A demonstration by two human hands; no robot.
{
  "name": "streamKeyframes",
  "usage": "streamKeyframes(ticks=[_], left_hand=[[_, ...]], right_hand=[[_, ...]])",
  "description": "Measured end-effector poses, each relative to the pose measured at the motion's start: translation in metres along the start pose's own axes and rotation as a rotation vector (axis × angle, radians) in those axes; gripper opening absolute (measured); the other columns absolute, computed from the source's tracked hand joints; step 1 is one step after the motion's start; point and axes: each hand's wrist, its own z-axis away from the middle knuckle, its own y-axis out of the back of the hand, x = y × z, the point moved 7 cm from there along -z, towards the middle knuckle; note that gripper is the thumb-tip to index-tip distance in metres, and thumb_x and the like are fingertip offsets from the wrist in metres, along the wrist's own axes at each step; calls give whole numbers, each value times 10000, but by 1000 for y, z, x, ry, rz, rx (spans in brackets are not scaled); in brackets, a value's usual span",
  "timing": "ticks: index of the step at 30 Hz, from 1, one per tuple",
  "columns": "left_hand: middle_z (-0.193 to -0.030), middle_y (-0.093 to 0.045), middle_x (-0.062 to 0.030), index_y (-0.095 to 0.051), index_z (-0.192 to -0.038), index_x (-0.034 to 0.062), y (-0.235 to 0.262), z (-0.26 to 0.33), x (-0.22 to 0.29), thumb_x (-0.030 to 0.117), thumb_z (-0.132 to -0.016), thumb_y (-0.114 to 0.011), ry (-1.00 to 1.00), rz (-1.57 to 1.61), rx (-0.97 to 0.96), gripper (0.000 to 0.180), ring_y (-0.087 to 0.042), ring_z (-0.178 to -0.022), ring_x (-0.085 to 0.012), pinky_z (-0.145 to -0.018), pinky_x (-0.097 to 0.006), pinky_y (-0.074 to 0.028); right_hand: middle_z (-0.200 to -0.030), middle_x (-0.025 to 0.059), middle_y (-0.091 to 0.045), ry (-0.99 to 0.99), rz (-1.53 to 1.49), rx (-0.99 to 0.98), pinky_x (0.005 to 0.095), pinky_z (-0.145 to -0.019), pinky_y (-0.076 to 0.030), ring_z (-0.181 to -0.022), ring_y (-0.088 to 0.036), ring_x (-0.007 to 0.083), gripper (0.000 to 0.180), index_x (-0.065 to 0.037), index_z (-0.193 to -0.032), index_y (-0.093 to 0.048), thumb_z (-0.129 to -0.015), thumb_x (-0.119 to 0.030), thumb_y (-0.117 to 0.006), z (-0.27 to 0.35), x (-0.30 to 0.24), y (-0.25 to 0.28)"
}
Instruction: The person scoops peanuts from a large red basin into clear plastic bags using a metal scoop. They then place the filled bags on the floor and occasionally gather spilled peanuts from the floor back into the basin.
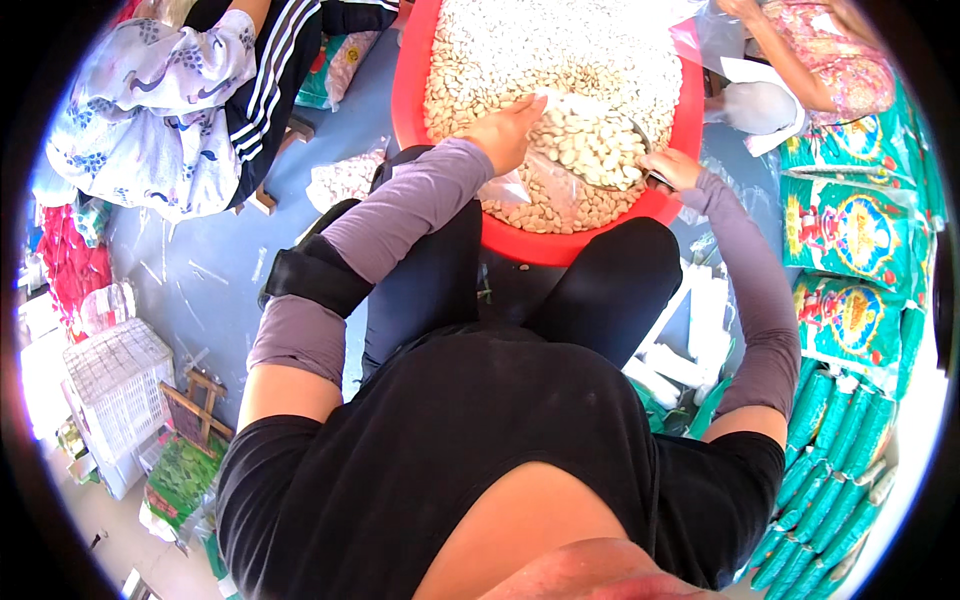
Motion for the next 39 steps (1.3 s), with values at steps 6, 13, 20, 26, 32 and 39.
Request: streamKeyframes(ticks=[6,13,20,26,32,39], left_hand=[[-1338,-362,-201,-247,-1369,78,-10,-4,2,16,-779,-468,0,194,-55,633,-399,-1206,-321,-999,-336,-337],[-1332,-392,-185,-226,-1387,102,25,7,-57,-4,-794,-464,433,387,221,648,-562,-943,-232,-824,-292,-448],[-1225,-504,-193,-314,-1363,99,42,23,-75,-38,-736,-452,501,502,404,656,-579,-646,-129,-639,-253,-471],[-1243,-490,-208,-386,-1317,51,51,18,-75,-29,-723,-451,437,404,512,603,-573,-996,-201,-852,-248,-420],[-1282,-450,-185,-396,-1304,53,59,16,-73,28,-733,-445,508,457,491,573,-424,-1205,-268,-1001,-293,-327],[-1266,-467,-196,-392,-1308,50,60,13,-71,32,-731,-469,544,468,444,582,-501,-1121,-247,-923,-276,-383]], right_hand=[[-696,126,-603,92,685,-7,350,-621,-468,-690,-597,241,453,-46,-897,-630,-807,-469,-496,-45,-69,-64],[-845,149,-599,468,1316,622,436,-591,-498,-734,-625,300,277,-43,-864,-558,-854,-317,-513,-16,-126,-94],[-871,229,-611,-41,871,392,440,-770,-442,-866,-590,363,425,-30,-955,-581,-860,-390,-376,-48,-27,49],[-859,188,-621,-136,282,283,390,-728,-466,-769,-595,348,254,-65,-859,-584,-811,-275,-451,-219,67,12],[-730,200,-610,424,968,426,462,-613,-463,-713,-595,384,229,-68,-941,-517,-719,-109,-547,-259,14,-43],[-647,112,-603,454,622,363,312,-457,-423,-503,-550,210,244,-26,-747,-546,-792,-253,-469,-165,10,12]])
